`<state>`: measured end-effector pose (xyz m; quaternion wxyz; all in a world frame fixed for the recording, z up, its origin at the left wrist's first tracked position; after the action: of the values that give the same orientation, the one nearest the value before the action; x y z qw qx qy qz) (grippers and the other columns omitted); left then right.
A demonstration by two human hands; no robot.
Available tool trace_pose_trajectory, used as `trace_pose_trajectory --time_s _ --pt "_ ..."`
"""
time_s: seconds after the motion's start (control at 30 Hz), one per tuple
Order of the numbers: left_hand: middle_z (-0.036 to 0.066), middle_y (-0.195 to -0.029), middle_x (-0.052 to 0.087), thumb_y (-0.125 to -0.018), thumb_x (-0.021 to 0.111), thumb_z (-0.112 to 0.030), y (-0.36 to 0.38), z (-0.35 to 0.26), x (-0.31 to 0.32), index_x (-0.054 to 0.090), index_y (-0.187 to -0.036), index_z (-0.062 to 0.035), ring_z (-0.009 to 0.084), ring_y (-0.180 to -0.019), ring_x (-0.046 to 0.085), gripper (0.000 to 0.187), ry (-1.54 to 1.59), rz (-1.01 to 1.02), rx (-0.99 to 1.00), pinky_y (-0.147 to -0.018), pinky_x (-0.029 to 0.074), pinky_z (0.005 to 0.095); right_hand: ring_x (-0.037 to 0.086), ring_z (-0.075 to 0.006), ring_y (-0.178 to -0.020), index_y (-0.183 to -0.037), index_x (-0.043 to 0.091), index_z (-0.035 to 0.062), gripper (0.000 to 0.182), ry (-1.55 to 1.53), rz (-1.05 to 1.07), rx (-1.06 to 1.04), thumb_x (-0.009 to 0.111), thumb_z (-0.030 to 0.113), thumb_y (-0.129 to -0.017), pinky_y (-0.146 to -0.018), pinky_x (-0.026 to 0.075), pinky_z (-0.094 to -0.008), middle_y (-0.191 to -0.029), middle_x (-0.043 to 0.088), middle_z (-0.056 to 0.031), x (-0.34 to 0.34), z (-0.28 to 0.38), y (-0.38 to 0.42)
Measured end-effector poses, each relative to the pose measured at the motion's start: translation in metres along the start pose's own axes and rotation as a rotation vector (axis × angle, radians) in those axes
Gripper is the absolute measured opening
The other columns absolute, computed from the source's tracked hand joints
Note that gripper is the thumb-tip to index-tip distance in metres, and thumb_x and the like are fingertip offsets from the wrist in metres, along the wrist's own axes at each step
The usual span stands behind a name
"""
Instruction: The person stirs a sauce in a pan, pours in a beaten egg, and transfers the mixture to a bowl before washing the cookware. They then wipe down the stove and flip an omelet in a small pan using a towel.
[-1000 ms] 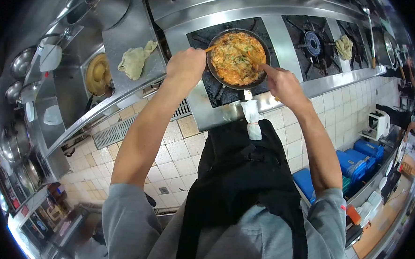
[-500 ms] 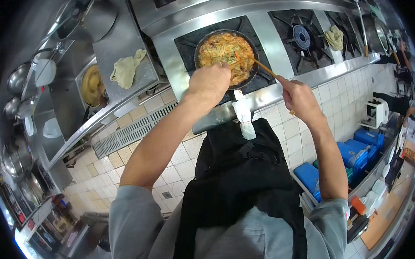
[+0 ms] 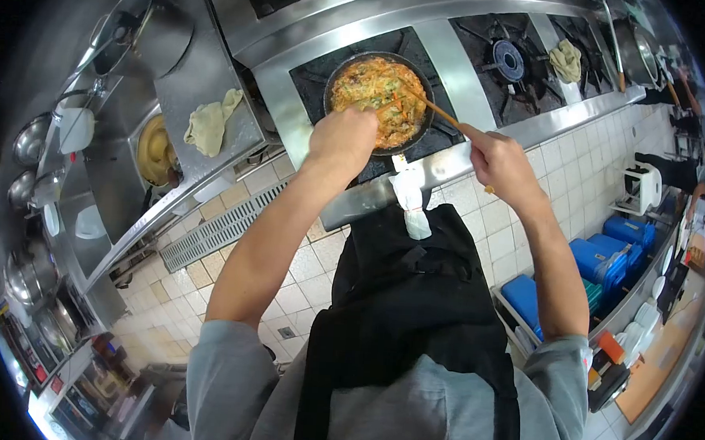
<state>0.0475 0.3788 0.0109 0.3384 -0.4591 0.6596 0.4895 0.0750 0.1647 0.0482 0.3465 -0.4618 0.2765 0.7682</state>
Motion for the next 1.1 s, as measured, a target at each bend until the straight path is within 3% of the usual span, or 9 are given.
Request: trace_pose_trajectory --time_s 0.13,0.23,0.33,0.57,0.7,0.77,0.87,1.0,1.1 --pt "0.022 -0.1 0.07 -0.091 0.051 -0.004 -0.004 0.001 0.022 0.068 -0.11 -0.0016 0.0396 -0.094 0.07 0.025 -0.026 0.133 -0.01 -0.08 0.058 0.0469 0.064 -0.0378 -0.069 -0.123 0.066 0.0032 0.046 0.045 -0.028 0.007 0.059 -0.004 -0.077 -0.067 0.052 -0.0463 -0.076 0.064 -0.0215 0.032 -0.014 -0.022" --pt "0.02 -0.101 0.073 -0.092 0.052 -0.006 0.009 0.01 0.008 0.072 -0.099 -0.0016 0.0354 -0.096 0.072 0.022 -0.013 0.075 -0.021 -0.081 0.059 0.0442 0.068 -0.0388 -0.076 -0.121 0.065 0.0027 0.04 0.034 -0.002 -0.006 0.061 0.004 -0.082 -0.071 0.055 -0.0486 -0.082 0.068 -0.022 0.028 -0.016 -0.019" --pt "0.021 -0.105 0.072 -0.092 0.052 -0.006 0.022 0.023 -0.026 0.072 -0.101 -0.0007 0.0364 -0.097 0.071 0.023 -0.01 -0.047 -0.079 -0.082 0.059 0.0445 0.068 -0.0389 -0.077 -0.123 0.064 0.0031 0.04 0.004 -0.034 -0.01 0.061 0.005 -0.083 -0.071 0.055 -0.0482 -0.082 0.068 -0.0218 0.015 0.0 -0.012" --pt "0.022 -0.107 0.071 -0.092 0.052 -0.006 -0.008 0.074 -0.008 0.072 -0.102 0.0003 0.0386 -0.098 0.071 0.023 -0.088 -0.036 -0.137 -0.082 0.059 0.046 0.068 -0.038 -0.077 -0.125 0.064 0.0054 0.042 0.008 -0.014 -0.019 0.062 0.005 -0.083 -0.071 0.055 -0.0483 -0.082 0.068 -0.0201 0.055 -0.005 -0.034" --pt "0.021 -0.103 0.071 -0.092 0.051 -0.006 0.025 0.049 -0.017 0.07 -0.101 0.0005 0.0378 -0.095 0.071 0.022 -0.106 -0.052 -0.119 -0.081 0.059 0.0469 0.068 -0.0378 -0.077 -0.125 0.063 0.0062 0.044 -0.014 -0.031 -0.044 0.062 0.004 -0.082 -0.07 0.055 -0.0483 -0.081 0.068 -0.0197 0.025 0.018 -0.016" --pt "0.021 -0.1 0.07 -0.094 0.051 -0.009 0.034 0.045 0.009 0.068 -0.105 -0.0005 0.0388 -0.093 0.071 0.023 -0.089 0.004 -0.09 -0.08 0.058 0.0486 0.068 -0.0376 -0.077 -0.126 0.063 0.0075 0.046 -0.022 0.124 -0.029 0.061 0.003 -0.081 -0.07 0.055 -0.0484 -0.081 0.068 -0.0196 0.031 0.034 -0.001" --pt "0.022 -0.097 0.069 -0.096 0.05 -0.012 0.047 0.049 0.024 0.066 -0.11 -0.0008 0.0395 -0.09 0.071 0.024 -0.068 0.068 -0.067 -0.079 0.058 0.0501 0.068 -0.0376 -0.075 -0.125 0.064 0.0089 0.045 0.021 0.133 -0.035 0.06 0.001 -0.081 -0.069 0.055 -0.0488 -0.08 0.068 -0.0188 0.047 0.012 0.008" --pt "0.023 -0.096 0.069 -0.097 0.049 -0.012 0.054 0.046 0.0 0.066 -0.111 0.0004 0.0393 -0.089 0.071 0.025 -0.069 0.094 -0.067 -0.077 0.058 0.05 0.067 -0.0384 -0.073 -0.123 0.064 0.0075 0.044 0.001 0.114 0.001 0.06 0.0 -0.08 -0.069 0.055 -0.0489 -0.076 0.067 -0.0198 0.022 0.02 0.011" --pt "0.022 -0.097 0.069 -0.096 0.049 -0.01 0.043 0.042 -0.013 0.067 -0.111 -0.0003 0.04 -0.088 0.071 0.025 -0.045 -0.057 -0.012 -0.078 0.058 0.0495 0.067 -0.0389 -0.073 -0.123 0.064 0.0069 0.043 -0.008 0.057 -0.042 0.06 0.001 -0.08 -0.069 0.054 -0.0492 -0.077 0.067 -0.0206 0.023 0.029 0.003"
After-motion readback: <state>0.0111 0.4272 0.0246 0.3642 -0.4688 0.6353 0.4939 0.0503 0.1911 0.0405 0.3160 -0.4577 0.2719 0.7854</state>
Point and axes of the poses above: each hand's wrist, its own y-axis away from the middle knuckle, its own x-axis out of the palm, z = x × y, the point moved 8 cm from there along -y, towards the middle knuckle
